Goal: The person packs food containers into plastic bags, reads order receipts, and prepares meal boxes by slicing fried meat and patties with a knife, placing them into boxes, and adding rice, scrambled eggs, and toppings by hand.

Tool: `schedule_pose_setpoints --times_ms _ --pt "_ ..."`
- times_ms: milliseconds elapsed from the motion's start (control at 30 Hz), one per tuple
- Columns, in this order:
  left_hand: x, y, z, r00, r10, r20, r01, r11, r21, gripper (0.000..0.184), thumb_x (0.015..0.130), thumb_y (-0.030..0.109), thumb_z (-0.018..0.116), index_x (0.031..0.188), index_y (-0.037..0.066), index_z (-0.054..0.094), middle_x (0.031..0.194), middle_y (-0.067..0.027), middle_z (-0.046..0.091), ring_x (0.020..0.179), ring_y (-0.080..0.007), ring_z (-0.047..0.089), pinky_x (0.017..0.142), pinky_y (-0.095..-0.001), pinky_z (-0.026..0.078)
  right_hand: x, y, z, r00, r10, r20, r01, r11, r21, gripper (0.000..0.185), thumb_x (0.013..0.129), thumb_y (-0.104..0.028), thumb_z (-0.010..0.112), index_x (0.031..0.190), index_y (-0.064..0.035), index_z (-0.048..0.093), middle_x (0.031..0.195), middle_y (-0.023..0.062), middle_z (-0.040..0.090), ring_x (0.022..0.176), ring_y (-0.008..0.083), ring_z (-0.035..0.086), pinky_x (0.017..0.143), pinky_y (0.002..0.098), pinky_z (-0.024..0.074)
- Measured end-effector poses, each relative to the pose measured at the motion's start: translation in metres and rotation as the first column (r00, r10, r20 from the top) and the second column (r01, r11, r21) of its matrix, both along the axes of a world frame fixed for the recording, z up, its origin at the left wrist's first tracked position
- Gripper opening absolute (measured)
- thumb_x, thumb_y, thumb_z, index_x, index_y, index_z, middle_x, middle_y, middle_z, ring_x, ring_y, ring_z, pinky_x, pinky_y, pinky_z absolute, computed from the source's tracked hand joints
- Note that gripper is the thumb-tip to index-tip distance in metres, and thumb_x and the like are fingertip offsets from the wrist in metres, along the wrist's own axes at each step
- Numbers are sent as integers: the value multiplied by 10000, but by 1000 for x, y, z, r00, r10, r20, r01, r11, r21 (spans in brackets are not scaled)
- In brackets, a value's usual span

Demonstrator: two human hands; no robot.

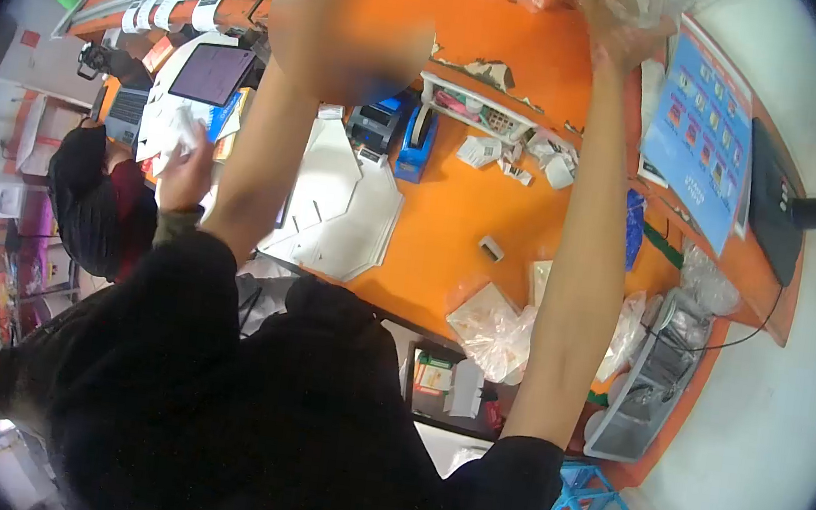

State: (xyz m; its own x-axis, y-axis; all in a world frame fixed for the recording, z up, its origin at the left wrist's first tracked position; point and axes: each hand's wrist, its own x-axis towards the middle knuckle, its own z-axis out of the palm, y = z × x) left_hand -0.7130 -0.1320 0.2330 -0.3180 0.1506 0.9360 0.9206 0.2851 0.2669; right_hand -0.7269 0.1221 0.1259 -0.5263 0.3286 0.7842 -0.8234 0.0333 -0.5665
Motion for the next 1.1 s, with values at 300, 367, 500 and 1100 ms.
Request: schedule_pose_setpoints --times_ms 300,367,500,1100 --pt "238 -35 -62 625 -397 673 326 915 237 340 1009 178 496 826 -64 650 727 -72 609 667 -123 560 610 -253 430 139 -23 26 768 -547 332 488 837 248 508 881 -412 658 1181 -26 522 971 153 628 878 278 616 718 421 503" --pt "265 -26 -78 487 -517 704 550 808 213 343 1004 169 498 771 -51 621 680 -64 579 603 -112 517 549 -255 384 204 -23 13 699 -603 384 559 796 234 514 892 -421 651 1195 -30 510 978 164 628 905 293 615 735 442 494" --pt "315 18 -106 325 -637 699 752 622 216 449 1003 273 510 643 7 476 605 -36 466 565 -108 408 530 -255 294 409 -75 -29 689 -555 466 654 753 -70 227 954 -195 568 1085 -10 564 872 71 602 731 152 553 606 310 433" --pt "925 -17 -242 -44 -255 966 732 -666 -142 394 996 261 540 724 -21 500 615 9 430 607 -62 400 554 -261 356 1113 -575 -238 -103 -131 986 661 -750 -31 232 869 -220 740 735 -39 684 540 -90 457 479 10 325 433 236 221"
